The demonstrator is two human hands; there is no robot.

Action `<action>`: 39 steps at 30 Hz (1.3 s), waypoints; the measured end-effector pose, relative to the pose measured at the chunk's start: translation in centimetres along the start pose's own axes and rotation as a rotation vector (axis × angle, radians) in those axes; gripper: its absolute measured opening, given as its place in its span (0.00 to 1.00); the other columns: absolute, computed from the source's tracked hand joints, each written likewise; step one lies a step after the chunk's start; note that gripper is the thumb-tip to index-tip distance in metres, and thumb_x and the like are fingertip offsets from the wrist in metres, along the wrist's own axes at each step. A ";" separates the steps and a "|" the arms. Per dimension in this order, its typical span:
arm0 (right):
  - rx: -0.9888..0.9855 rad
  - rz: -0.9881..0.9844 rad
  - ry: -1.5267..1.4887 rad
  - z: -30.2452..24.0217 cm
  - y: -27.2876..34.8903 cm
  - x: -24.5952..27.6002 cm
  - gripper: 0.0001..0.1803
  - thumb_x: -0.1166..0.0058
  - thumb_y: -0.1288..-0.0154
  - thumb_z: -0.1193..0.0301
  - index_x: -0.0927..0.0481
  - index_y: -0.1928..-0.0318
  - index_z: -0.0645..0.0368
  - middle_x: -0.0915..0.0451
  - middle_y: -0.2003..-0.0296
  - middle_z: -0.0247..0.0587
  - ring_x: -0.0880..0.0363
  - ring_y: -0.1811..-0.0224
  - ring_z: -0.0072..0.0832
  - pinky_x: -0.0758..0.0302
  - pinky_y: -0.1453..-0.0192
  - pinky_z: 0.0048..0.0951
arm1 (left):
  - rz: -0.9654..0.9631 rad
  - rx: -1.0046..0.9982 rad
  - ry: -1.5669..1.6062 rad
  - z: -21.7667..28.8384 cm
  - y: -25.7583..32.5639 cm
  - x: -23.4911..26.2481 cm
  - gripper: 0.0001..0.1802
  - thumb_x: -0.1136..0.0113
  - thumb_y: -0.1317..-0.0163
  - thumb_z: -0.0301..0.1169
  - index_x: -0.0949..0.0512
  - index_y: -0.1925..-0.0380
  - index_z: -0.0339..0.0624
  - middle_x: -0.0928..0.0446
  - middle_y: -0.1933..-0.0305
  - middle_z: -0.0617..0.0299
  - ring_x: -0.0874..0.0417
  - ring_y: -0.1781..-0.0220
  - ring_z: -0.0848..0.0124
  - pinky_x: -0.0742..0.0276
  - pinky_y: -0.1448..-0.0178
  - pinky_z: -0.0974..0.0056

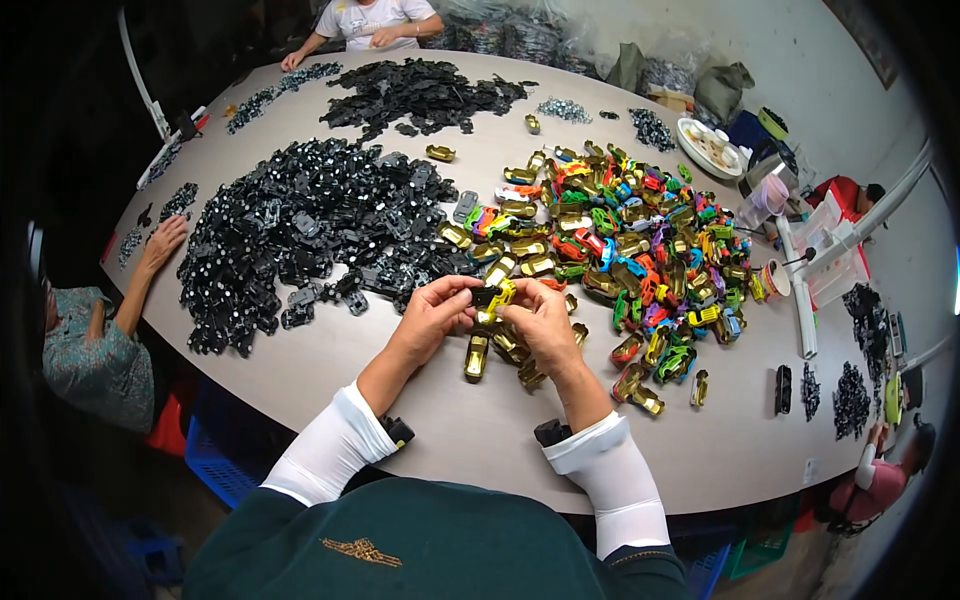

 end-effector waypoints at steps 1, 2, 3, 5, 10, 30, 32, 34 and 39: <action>0.007 -0.013 0.005 0.1 0.0 -0.2 0.14 0.42 0.43 0.79 0.23 0.55 0.66 0.19 0.64 0.35 0.23 0.64 0.17 0.26 0.58 0.21 | -0.016 -0.017 0.018 0.2 0.0 -0.1 0.09 0.42 0.35 0.27 0.22 0.56 0.38 0.21 0.62 0.63 0.22 0.64 0.79 0.23 0.58 0.73; 0.077 -0.054 -0.038 -0.7 0.3 -1.2 0.16 0.43 0.43 0.80 0.23 0.53 0.67 0.18 0.62 0.36 0.22 0.61 0.18 0.25 0.54 0.21 | -0.029 -0.033 0.037 0.3 0.1 -0.1 0.09 0.42 0.35 0.27 0.22 0.56 0.38 0.21 0.62 0.63 0.22 0.62 0.79 0.23 0.56 0.72; 0.070 -0.078 -0.025 -0.7 0.3 -1.4 0.17 0.44 0.44 0.80 0.23 0.52 0.67 0.18 0.61 0.36 0.22 0.61 0.18 0.25 0.54 0.21 | -0.041 -0.049 0.057 0.4 0.1 -0.1 0.09 0.42 0.34 0.28 0.22 0.57 0.38 0.22 0.62 0.64 0.22 0.61 0.78 0.23 0.54 0.72; 0.058 -0.127 0.001 -0.6 0.3 -2.0 0.18 0.44 0.45 0.81 0.23 0.51 0.67 0.18 0.60 0.36 0.21 0.59 0.19 0.25 0.52 0.21 | -0.034 -0.066 0.070 0.5 0.1 0.1 0.11 0.42 0.36 0.25 0.24 0.54 0.38 0.23 0.57 0.62 0.22 0.58 0.77 0.23 0.51 0.70; 0.089 -0.135 0.186 0.1 0.1 -1.8 0.22 0.44 0.46 0.80 0.23 0.48 0.68 0.19 0.60 0.35 0.23 0.62 0.16 0.26 0.59 0.18 | -0.022 -0.049 0.178 0.9 0.3 -0.1 0.22 0.42 0.41 0.19 0.30 0.46 0.36 0.25 0.47 0.57 0.22 0.51 0.73 0.23 0.47 0.67; 0.446 0.177 0.542 -3.3 0.9 -0.2 0.13 0.40 0.44 0.75 0.20 0.57 0.66 0.18 0.68 0.36 0.25 0.75 0.13 0.29 0.74 0.17 | -0.049 -0.075 0.126 1.5 0.5 -0.9 0.28 0.44 0.41 0.15 0.35 0.39 0.37 0.23 0.45 0.57 0.20 0.50 0.75 0.21 0.48 0.71; 0.177 0.042 0.233 -2.0 0.7 -0.5 0.12 0.40 0.43 0.76 0.20 0.58 0.66 0.18 0.69 0.36 0.25 0.75 0.13 0.30 0.73 0.17 | -0.046 -0.095 0.132 1.5 0.3 -0.6 0.29 0.44 0.41 0.15 0.36 0.38 0.38 0.24 0.44 0.57 0.20 0.48 0.74 0.21 0.47 0.70; -0.013 -0.067 0.006 -0.6 0.6 -1.5 0.11 0.40 0.42 0.77 0.21 0.58 0.65 0.19 0.71 0.34 0.27 0.77 0.12 0.34 0.77 0.16 | -0.048 -0.117 0.166 1.7 0.3 -0.5 0.27 0.45 0.41 0.14 0.34 0.41 0.37 0.24 0.44 0.56 0.20 0.48 0.74 0.22 0.44 0.69; 0.000 -0.001 -0.028 -0.9 0.7 -0.9 0.11 0.41 0.41 0.77 0.24 0.57 0.64 0.21 0.75 0.29 0.34 0.83 0.09 0.42 0.82 0.14 | -0.028 -0.059 0.114 0.3 0.1 0.2 0.20 0.44 0.43 0.15 0.31 0.49 0.37 0.24 0.48 0.55 0.20 0.50 0.73 0.21 0.45 0.68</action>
Point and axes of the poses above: each hand's wrist, its own y-axis away from the middle knuckle, its own x-axis out of the back of the hand, z = x × y, the point moved 8 cm from there along -y, towards the middle knuckle
